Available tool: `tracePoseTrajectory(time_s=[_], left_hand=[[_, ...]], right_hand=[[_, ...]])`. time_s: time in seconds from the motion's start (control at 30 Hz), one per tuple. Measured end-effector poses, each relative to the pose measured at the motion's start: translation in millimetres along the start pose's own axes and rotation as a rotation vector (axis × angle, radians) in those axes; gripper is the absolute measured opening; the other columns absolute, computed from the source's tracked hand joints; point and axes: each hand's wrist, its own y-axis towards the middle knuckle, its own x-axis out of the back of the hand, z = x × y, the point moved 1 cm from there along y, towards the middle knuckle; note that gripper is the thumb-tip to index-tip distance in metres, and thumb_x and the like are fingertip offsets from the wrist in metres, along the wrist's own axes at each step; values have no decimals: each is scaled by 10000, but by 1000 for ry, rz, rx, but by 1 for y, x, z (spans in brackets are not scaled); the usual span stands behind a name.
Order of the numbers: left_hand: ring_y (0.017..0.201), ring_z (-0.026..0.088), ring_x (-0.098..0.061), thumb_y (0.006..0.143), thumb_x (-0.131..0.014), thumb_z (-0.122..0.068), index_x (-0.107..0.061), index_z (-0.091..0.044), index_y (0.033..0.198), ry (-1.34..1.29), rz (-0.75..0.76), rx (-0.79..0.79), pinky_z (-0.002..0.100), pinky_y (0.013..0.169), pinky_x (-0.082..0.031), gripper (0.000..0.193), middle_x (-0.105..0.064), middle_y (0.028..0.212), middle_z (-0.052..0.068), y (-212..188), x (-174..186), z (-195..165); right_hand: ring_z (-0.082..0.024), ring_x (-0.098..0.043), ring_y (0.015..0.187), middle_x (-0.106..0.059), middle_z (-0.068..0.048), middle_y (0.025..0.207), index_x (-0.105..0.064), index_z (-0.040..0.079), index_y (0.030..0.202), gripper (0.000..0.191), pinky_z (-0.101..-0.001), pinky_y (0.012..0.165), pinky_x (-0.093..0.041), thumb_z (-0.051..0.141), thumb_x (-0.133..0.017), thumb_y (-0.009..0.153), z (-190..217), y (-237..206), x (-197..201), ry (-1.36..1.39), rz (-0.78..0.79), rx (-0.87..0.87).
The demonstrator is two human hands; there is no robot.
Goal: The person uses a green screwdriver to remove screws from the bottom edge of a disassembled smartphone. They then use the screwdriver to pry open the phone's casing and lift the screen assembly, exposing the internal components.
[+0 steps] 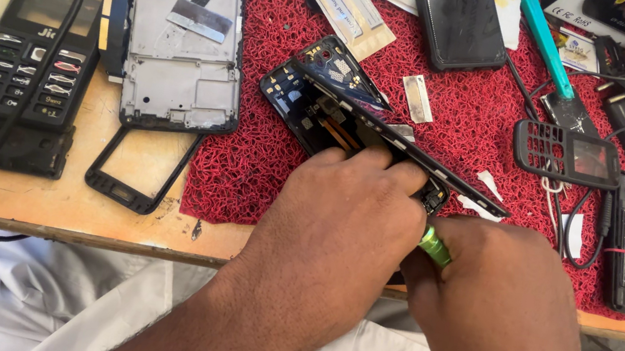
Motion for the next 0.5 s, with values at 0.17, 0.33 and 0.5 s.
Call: tracePoseTrajectory(time_s=[0.17,0.33,0.5], left_hand=[[990,287,-646,700,-732,-99,-761,-61,766,-9,-50,3,443,804,-519,81,-675,968,90,0,0,2],[990,287,-647,725,-745,-129,-767,-71,796,-11,-39,16,453,822,-516,95,-678,958,80,-1,0,2],[984,291,-641,669,-766,-154,-766,-71,786,-3,-33,2,453,807,-513,143,-675,971,88,-1,0,1]], right_hand=[[-389,-700,772,-714,-163,751,-764,122,800,132,-511,754,-559,235,-780,735,0,-3,-4,-30,-89,44],[-384,-695,835,-732,-121,859,-708,85,826,155,-534,759,-527,179,-751,711,3,-8,-10,65,-180,175],[-412,-675,776,-710,-161,794,-686,42,864,222,-544,683,-509,145,-772,687,2,-11,-19,206,-287,222]])
